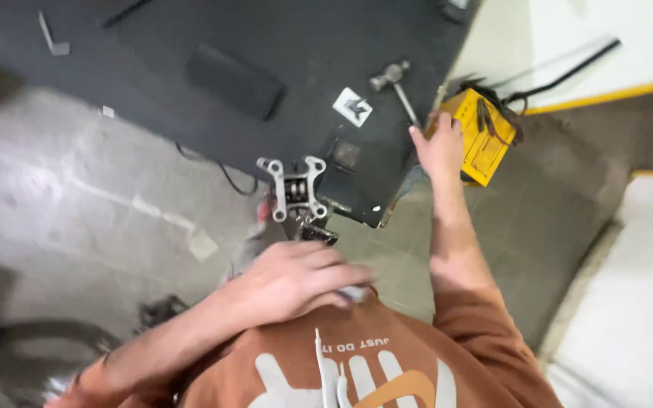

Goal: The person works on a motorcycle brake caliper clamped in a vise, using a hammer and punch to tap a pin. They then retrieve a cordless drill and a drill bit from a tool rack, attach the bit, and use the drill to work on the caliper.

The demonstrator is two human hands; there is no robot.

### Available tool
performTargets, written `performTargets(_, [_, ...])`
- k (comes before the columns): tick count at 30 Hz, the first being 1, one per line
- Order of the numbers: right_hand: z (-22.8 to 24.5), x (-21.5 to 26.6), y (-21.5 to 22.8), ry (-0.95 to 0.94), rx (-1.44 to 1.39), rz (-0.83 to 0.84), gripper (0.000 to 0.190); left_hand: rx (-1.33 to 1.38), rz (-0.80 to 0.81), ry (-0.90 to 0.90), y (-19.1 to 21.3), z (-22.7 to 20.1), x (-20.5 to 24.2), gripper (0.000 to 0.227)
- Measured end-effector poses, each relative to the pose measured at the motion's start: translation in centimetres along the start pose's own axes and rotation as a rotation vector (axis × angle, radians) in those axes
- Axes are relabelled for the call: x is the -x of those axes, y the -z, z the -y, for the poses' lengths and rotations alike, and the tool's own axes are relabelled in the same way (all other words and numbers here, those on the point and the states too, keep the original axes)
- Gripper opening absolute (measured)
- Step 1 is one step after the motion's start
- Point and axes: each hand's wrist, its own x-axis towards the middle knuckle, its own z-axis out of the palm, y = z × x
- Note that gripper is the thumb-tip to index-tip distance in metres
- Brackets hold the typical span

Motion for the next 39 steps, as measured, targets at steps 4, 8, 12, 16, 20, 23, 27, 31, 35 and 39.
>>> performTargets(4, [-3.0,-3.6,-2.8,0.029,0.103,0.268,0.034,-0.006,-0.068,-0.051,-6.1,1.0,-1.9,0.043])
performTargets(8, [-6.0,-5.8,-4.4,0.173,0.095,0.415,0.031,0.058,-0.285,-0.004,-9.6,0.6,-3.4,0.05])
performTargets(12, [-4.6,-6.6,-3.0,-0.319,-0.63,0.725,0.017,-0.11,-0.378,0.145,-14.8,0.3,-4.7,0.045])
performTargets(16, [-2.8,-4.4,0.9,-0.163,-0.745,0.661,0.017,-0.255,-0.615,0.187,-16.9,0.0,-5.7,0.045])
performTargets(20, [0.9,-1.7,7.3,-0.062,-0.871,0.669,0.022,-0.395,-0.81,0.174,-17.2,0.5,-5.5,0.041])
performTargets(23, [4.4,-0.3,10.6,0.129,-1.224,0.732,0.016,-0.403,-0.891,0.125,-17.3,1.6,-5.2,0.042])
performTargets(27, [6.7,0.9,12.3,0.201,-1.229,0.915,0.027,-0.416,-0.952,0.131,-18.2,2.3,-4.9,0.045])
performTargets(31, [7.4,1.0,12.7,0.355,-1.182,0.961,0.035,-0.441,-1.017,0.147,-17.4,2.1,-4.6,0.05])
performTargets(35, [7.9,0.6,12.7,0.369,-1.143,0.967,0.037,-0.431,-1.068,0.153,-17.4,2.7,-5.3,0.051])
performTargets(39, [8.4,0.2,12.4,0.346,-1.109,0.955,0.037,-0.409,-1.09,0.223,-17.2,3.7,-6.1,0.047])
